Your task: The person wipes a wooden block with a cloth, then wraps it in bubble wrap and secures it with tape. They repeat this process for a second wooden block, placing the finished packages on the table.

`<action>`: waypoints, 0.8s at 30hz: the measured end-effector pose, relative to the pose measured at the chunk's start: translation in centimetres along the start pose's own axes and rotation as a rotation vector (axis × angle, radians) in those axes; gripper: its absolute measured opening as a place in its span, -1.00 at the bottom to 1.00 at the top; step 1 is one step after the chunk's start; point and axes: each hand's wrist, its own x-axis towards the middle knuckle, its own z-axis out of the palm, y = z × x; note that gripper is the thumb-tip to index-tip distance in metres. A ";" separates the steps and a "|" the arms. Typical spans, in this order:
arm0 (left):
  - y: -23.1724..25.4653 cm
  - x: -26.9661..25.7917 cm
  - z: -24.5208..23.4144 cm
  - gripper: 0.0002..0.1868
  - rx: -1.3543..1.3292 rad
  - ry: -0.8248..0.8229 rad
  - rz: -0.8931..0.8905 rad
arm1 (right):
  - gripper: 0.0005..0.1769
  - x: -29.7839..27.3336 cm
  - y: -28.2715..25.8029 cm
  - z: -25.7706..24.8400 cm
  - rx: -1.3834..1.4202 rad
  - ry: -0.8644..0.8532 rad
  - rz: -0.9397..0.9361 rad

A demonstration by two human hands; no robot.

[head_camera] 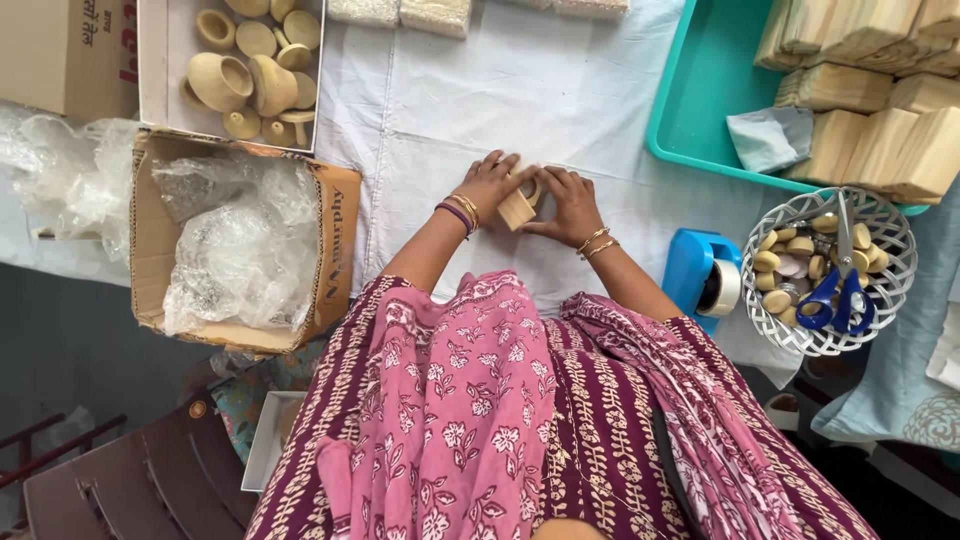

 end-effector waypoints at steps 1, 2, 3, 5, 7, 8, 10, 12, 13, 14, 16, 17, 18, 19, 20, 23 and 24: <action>-0.7 0.3 1.0 0.24 0.000 0.004 -0.007 | 0.17 0.1 -0.5 -0.5 0.002 -0.002 -0.008; -1.5 0.8 2.0 0.10 -0.003 0.079 0.015 | 0.14 0.3 -1.0 -1.0 -0.011 -0.019 0.001; -2.3 1.3 3.0 -0.03 -0.005 0.154 0.036 | 0.11 0.4 -1.5 -1.5 -0.023 -0.036 0.009; -1.7 1.1 2.6 -0.14 -0.043 0.176 0.001 | 0.05 0.3 -0.9 -0.6 -0.028 -0.040 0.015; -1.0 1.2 2.4 -0.24 -0.086 0.203 -0.035 | -0.01 0.0 -0.1 0.2 -0.037 -0.046 0.019; -0.8 1.1 2.3 -0.26 -0.111 0.210 -0.066 | -0.09 0.0 0.2 0.7 -0.029 -0.054 0.055; 0.1 0.4 1.0 -0.28 -0.135 0.228 -0.105 | -0.17 0.2 0.4 1.5 -0.024 -0.064 0.078; 1.6 -0.7 -1.4 -0.10 -0.132 0.320 -0.117 | -0.25 0.5 0.5 1.8 -0.017 -0.088 0.136; 2.5 -2.0 -2.7 -0.10 -0.131 0.332 -0.127 | -0.25 0.4 0.5 1.5 -0.020 -0.091 0.120; 3.4 -3.4 -4.0 -0.09 -0.135 0.457 -0.139 | -0.21 0.4 0.4 1.4 -0.023 -0.074 0.104; 3.0 -6.3 -5.7 -0.08 -0.131 0.591 -0.156 | -0.17 0.5 -0.1 0.6 -0.025 -0.055 0.075; 1.8 -7.9 -6.0 -0.23 -0.137 0.813 -0.215 | -0.11 0.7 -0.5 0.0 -0.031 -0.026 0.068; 0.7 -9.6 -6.1 -0.38 -0.145 1.032 -0.272 | -0.05 0.5 -0.8 -0.5 -0.036 -0.001 0.065; -1.8 -12.1 -7.0 -0.38 -0.141 1.038 -0.277 | -0.05 0.2 -1.0 -1.0 -0.035 -0.002 0.056; -4.3 -14.9 -7.9 -0.46 -0.037 1.185 -0.498 | -0.06 0.0 -1.2 -1.3 -0.003 0.018 0.082; -13.3 -22.9 -7.6 -0.43 0.132 1.323 -0.887 | -0.15 -0.6 -1.7 -2.2 0.081 0.048 0.102; -16.5 -25.4 -7.1 -0.32 0.180 1.307 -1.038 | -0.23 -0.9 -1.8 -2.5 0.131 0.063 0.113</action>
